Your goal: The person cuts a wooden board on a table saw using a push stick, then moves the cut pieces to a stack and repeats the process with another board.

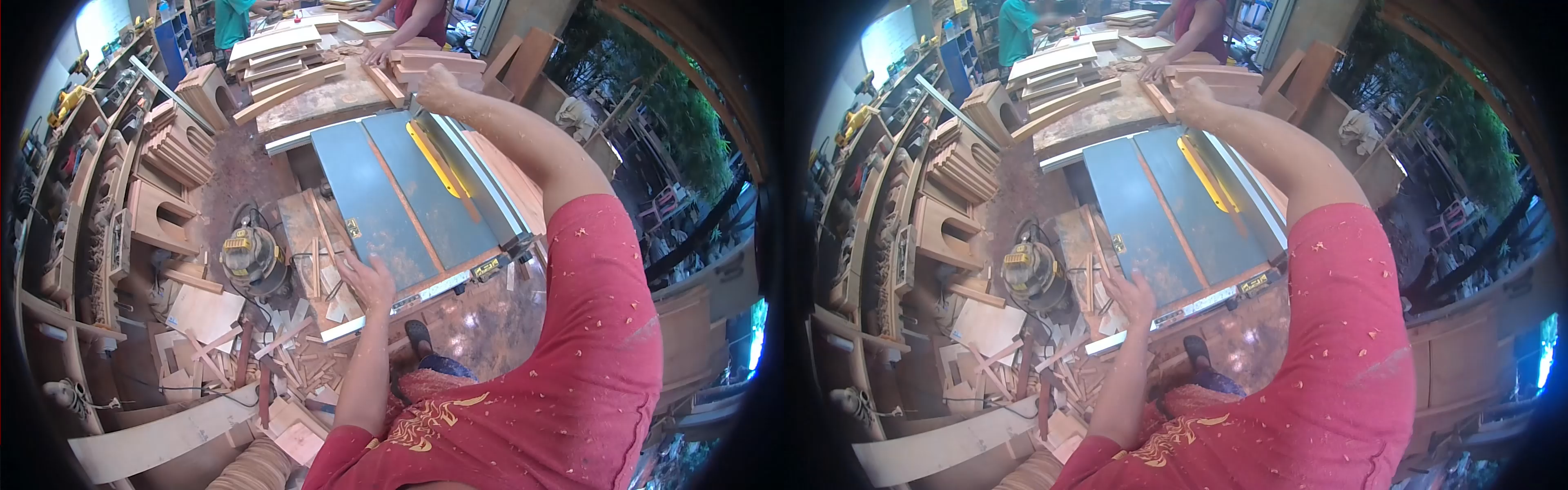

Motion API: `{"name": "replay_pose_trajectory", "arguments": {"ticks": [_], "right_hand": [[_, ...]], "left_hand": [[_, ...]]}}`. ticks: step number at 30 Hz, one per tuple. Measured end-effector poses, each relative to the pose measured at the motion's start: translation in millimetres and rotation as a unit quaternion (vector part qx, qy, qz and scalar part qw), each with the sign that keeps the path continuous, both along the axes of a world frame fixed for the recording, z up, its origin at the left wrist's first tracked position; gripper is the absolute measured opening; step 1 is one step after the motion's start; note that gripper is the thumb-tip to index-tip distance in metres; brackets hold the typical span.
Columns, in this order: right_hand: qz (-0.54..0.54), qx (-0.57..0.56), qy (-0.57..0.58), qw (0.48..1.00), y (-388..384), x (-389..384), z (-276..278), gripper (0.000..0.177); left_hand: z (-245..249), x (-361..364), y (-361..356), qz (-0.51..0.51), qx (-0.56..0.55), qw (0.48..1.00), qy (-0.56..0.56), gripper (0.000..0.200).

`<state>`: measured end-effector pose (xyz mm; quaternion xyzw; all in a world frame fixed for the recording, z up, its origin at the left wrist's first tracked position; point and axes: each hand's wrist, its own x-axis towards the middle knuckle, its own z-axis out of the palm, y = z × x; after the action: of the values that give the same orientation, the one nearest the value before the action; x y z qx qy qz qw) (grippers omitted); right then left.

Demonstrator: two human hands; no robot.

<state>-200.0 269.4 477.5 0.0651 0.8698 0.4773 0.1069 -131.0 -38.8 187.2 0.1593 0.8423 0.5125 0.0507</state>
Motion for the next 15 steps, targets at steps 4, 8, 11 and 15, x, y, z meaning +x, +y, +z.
{"name": "replay_pose_trajectory", "arguments": {"ticks": [4, 8, 11, 15], "right_hand": [[0.017, -0.154, 0.152, 0.976, -39, 32, 78, 0.035], [0.082, -0.136, 0.34, 0.927, -68, 90, 114, 0.043], [0.142, -0.169, 0.382, 0.897, -108, 190, 100, 0.043], [-0.208, -0.288, 0.301, 0.885, -198, 330, 26, 0.047]], "left_hand": [[-8, -3, 2, 0.014, 0.009, 1.0, 0.026, 0.069], [8, 2, -5, 0.012, 0.015, 1.0, 0.023, 0.069], [0, 7, -5, 0.025, 0.037, 0.995, 0.084, 0.07], [-6, 13, -18, -0.004, 0.057, 0.99, 0.125, 0.072]]}}
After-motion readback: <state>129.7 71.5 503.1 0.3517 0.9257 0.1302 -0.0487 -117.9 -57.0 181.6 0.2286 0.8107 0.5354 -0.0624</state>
